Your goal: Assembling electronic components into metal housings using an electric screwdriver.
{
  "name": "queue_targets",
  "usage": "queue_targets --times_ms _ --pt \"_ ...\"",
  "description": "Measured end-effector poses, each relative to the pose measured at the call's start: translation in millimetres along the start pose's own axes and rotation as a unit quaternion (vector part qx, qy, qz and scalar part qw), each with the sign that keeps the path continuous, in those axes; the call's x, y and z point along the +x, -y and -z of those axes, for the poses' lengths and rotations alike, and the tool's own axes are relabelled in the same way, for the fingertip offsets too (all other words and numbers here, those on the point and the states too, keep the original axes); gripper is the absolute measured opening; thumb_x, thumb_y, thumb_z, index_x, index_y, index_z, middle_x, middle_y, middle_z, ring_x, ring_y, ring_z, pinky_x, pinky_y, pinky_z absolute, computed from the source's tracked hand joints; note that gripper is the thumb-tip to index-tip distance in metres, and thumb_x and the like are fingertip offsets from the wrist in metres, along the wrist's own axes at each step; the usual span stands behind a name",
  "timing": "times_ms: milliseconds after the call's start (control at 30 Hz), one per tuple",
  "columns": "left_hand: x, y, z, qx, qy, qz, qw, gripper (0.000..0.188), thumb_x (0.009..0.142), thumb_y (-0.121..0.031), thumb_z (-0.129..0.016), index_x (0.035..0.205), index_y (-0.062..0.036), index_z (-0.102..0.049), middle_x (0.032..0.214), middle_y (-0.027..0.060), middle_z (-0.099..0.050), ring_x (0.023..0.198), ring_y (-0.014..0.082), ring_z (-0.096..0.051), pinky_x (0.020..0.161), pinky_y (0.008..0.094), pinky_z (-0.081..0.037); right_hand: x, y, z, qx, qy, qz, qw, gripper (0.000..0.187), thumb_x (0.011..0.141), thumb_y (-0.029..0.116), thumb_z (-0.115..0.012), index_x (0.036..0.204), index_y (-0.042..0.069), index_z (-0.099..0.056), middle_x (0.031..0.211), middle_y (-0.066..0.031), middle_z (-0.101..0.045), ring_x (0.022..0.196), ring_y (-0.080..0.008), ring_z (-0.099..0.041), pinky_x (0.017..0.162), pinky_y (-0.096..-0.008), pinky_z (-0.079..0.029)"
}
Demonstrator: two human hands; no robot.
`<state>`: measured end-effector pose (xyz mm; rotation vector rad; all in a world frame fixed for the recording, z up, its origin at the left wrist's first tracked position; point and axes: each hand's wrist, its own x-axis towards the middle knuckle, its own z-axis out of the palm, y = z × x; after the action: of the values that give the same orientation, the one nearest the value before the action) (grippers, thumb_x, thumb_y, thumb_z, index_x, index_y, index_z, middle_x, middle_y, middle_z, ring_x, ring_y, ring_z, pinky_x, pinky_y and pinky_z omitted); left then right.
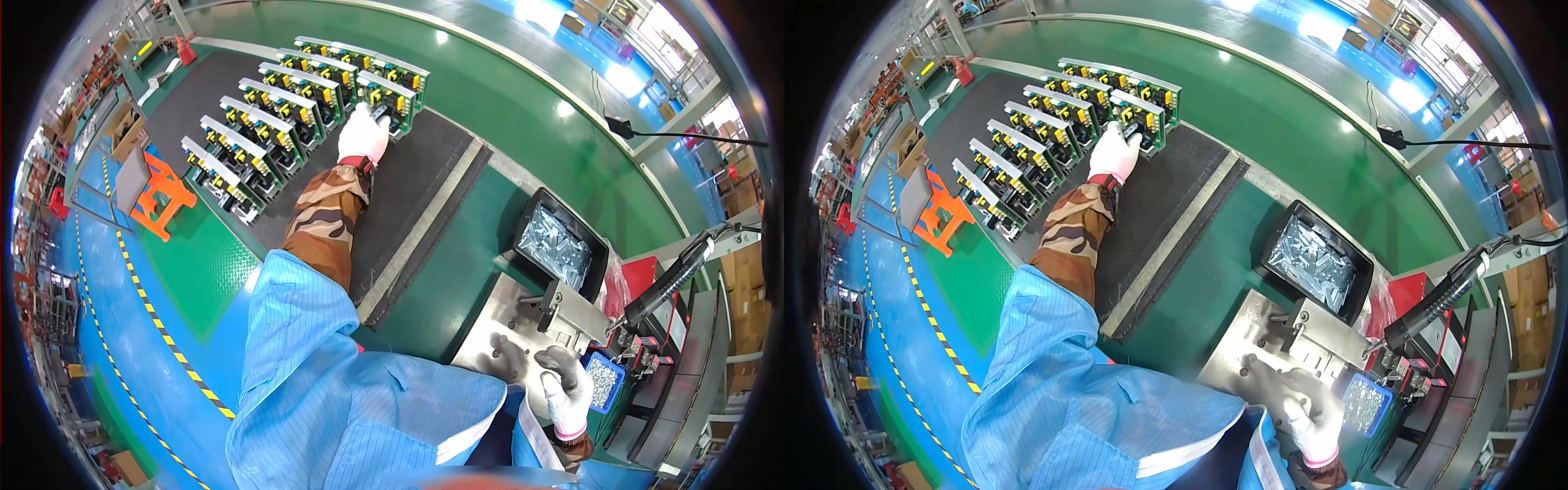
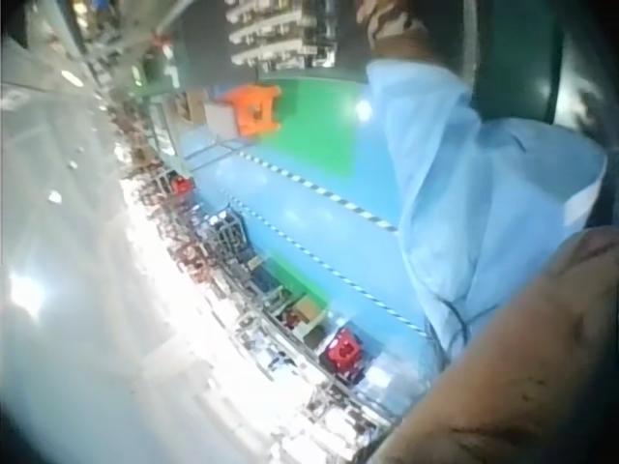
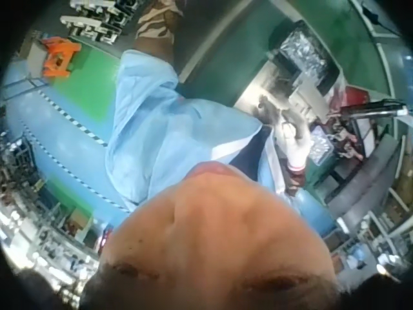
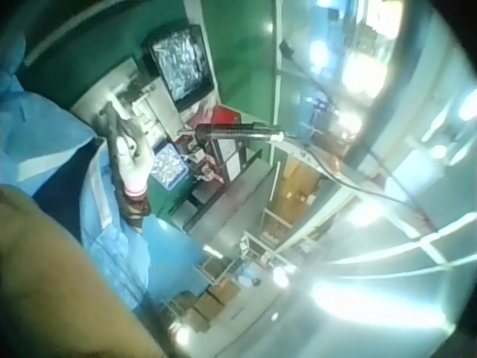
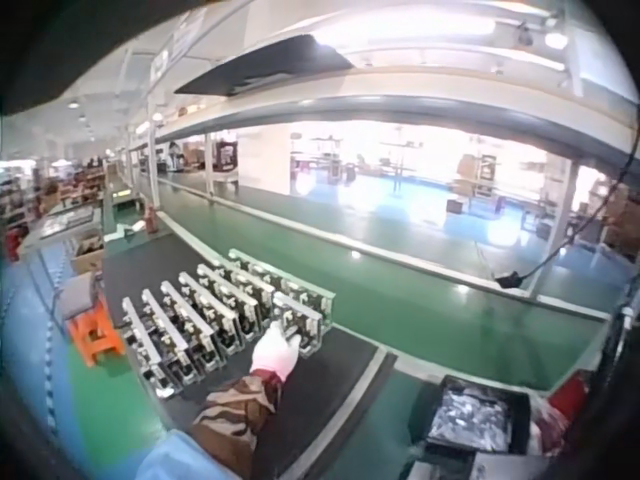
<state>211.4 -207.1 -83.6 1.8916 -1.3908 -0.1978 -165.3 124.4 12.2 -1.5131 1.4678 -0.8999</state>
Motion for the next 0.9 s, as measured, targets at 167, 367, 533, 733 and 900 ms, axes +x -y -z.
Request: queue_targets --times_ms 167,367,533,733,900 --pt "5.2 -5.2 4.0 -0.003 -0.007 -0.004 1.0 0.045 0.08 -0.036 -0.061 0.11 -0.0034 -0.052 0.1 0.0207 -0.061 0.093 0.036 -0.06 0.081 0.0439 -0.047 -0.9 1.3 1.8 0.034 -0.026 -0.025 0.999 0.047 0.082 0.027 -0.068 0.112 -0.005 -0.053 0.101 -0.0135 -0.062 0.095 -0.0224 -0.062 0.084 -0.0318 -0.047" --pt "11.4 -2.4 9.5 0.015 -0.004 -0.021 1.0 0.045 0.08 -0.035 -0.062 0.105 0.0011 -0.052 0.095 0.0252 -0.062 0.091 0.04 -0.06 0.077 0.0452 -0.047 0.5 -3.0 2.9 -0.051 -0.016 -0.004 0.999 0.045 0.079 0.029 -0.069 0.106 -0.006 -0.058 0.097 -0.0172 -0.066 0.089 -0.025 -0.064 0.082 -0.0306 -0.048" --pt "24.6 20.0 0.8 0.013 -0.038 -0.028 0.999 0.05 0.078 -0.043 -0.065 0.099 0.001 -0.054 0.085 0.0224 -0.064 0.08 0.0339 -0.064 0.072 0.0405 -0.05 2.9 9.1 2.8 -0.096 0.003 0.061 0.993 0.034 0.081 0.021 -0.067 0.104 -0.002 -0.06 0.095 -0.0149 -0.066 0.086 -0.0261 -0.065 0.076 -0.0313 -0.05" --pt "7.7 -18.4 10.5 0.009 0.03 -0.015 0.999 0.058 0.077 -0.044 -0.063 0.111 0.0023 -0.055 0.107 0.0239 -0.061 0.1 0.0381 -0.058 0.087 0.0425 -0.044 -7.8 5.6 7.1 -0.044 -0.01 0.052 0.998 0.031 0.083 0.017 -0.064 0.107 0.0 -0.06 0.095 -0.015 -0.065 0.087 -0.0287 -0.063 0.076 -0.0328 -0.049" --pt "39.0 27.3 8.9 0.016 0.056 -0.046 0.997 0.063 0.081 -0.046 -0.063 0.118 0.0049 -0.053 0.116 0.0228 -0.057 0.106 0.0346 -0.056 0.09 0.0388 -0.044 -31.6 -18.1 23.7 -0.076 -0.01 0.062 0.995 0.037 0.086 0.026 -0.063 0.114 0.002 -0.058 0.101 -0.0144 -0.064 0.091 -0.0259 -0.063 0.08 -0.0337 -0.049"
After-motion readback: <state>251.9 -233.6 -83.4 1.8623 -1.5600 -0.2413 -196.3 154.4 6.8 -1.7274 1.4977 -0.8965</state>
